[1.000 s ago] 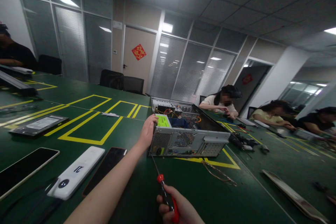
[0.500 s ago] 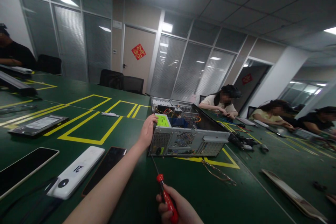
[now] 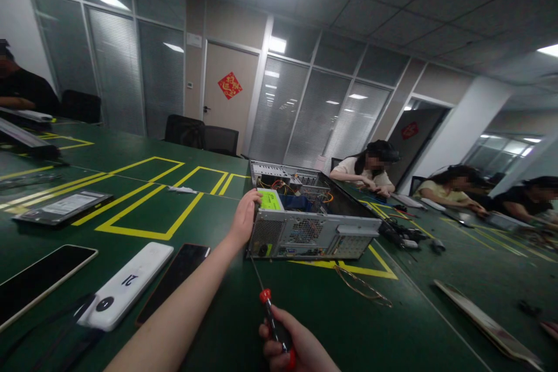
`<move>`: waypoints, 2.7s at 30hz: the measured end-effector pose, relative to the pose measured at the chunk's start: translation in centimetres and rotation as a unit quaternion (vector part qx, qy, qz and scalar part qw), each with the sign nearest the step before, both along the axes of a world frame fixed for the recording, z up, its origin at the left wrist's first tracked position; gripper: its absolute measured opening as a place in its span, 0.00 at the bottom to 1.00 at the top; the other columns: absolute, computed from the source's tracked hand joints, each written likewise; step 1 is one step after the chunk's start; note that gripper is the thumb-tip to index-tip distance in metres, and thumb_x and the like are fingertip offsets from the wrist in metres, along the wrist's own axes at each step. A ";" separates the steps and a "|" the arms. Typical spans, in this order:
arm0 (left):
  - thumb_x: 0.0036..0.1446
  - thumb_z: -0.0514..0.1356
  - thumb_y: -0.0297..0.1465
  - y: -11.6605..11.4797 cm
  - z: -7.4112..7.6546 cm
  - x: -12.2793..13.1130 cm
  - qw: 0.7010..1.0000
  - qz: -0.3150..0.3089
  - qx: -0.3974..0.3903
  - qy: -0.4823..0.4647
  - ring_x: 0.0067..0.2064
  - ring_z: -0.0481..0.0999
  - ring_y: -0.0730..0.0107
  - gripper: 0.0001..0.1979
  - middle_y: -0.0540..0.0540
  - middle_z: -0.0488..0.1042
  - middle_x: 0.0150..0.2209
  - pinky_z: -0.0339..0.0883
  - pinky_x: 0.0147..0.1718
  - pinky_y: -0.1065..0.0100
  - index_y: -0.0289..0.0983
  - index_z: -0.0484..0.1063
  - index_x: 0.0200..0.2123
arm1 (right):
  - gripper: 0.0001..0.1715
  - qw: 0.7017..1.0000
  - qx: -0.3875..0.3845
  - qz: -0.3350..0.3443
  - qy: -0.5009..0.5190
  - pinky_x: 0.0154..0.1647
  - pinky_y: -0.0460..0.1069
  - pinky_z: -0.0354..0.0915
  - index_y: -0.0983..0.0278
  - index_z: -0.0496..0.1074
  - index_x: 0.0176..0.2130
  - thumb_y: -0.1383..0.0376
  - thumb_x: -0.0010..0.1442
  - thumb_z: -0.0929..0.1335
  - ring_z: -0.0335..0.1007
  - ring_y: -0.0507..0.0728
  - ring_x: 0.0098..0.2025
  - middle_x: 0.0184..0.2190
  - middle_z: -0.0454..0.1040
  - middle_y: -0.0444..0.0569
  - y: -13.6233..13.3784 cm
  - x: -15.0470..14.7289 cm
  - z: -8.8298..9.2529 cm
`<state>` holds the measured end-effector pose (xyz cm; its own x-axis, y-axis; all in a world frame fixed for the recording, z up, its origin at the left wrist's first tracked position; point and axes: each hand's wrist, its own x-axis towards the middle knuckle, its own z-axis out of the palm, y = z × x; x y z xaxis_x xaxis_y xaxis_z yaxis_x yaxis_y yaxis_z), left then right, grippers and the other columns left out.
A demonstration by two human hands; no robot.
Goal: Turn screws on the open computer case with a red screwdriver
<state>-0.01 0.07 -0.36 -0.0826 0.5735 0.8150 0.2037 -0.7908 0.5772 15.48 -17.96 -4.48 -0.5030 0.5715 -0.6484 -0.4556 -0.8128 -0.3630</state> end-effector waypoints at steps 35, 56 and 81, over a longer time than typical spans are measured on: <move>0.65 0.40 0.39 0.1 -0.1 0.1 1.000 -0.011 0.002 -0.009 0.57 0.66 0.64 0.19 0.41 0.71 0.46 0.56 0.59 0.56 0.38 0.67 0.37 | 0.20 0.976 0.168 -0.067 0.121 0.10 0.35 0.39 0.72 0.71 0.35 0.57 0.50 0.73 0.46 0.40 0.14 0.18 0.64 0.38 -0.4 -0.2 5.0; 0.65 0.40 0.39 0.2 -0.2 0.2 1.000 -0.008 0.008 -0.004 0.57 0.65 0.63 0.19 0.41 0.71 0.46 0.57 0.59 0.55 0.38 0.66 0.37 | 0.21 0.957 0.265 0.013 0.117 0.26 0.42 0.58 0.70 0.70 0.40 0.60 0.49 0.74 0.65 0.46 0.27 0.28 0.70 0.44 -1.1 -0.7 6.7; 0.66 0.39 0.39 0.2 -0.2 0.1 1.000 -0.004 0.012 -0.002 0.57 0.66 0.63 0.19 0.41 0.71 0.46 0.58 0.58 0.54 0.38 0.66 0.37 | 0.33 0.953 0.278 0.045 0.115 0.31 0.44 0.59 0.67 0.62 0.55 0.60 0.53 0.72 0.70 0.49 0.31 0.40 0.75 0.52 -1.4 1.3 6.4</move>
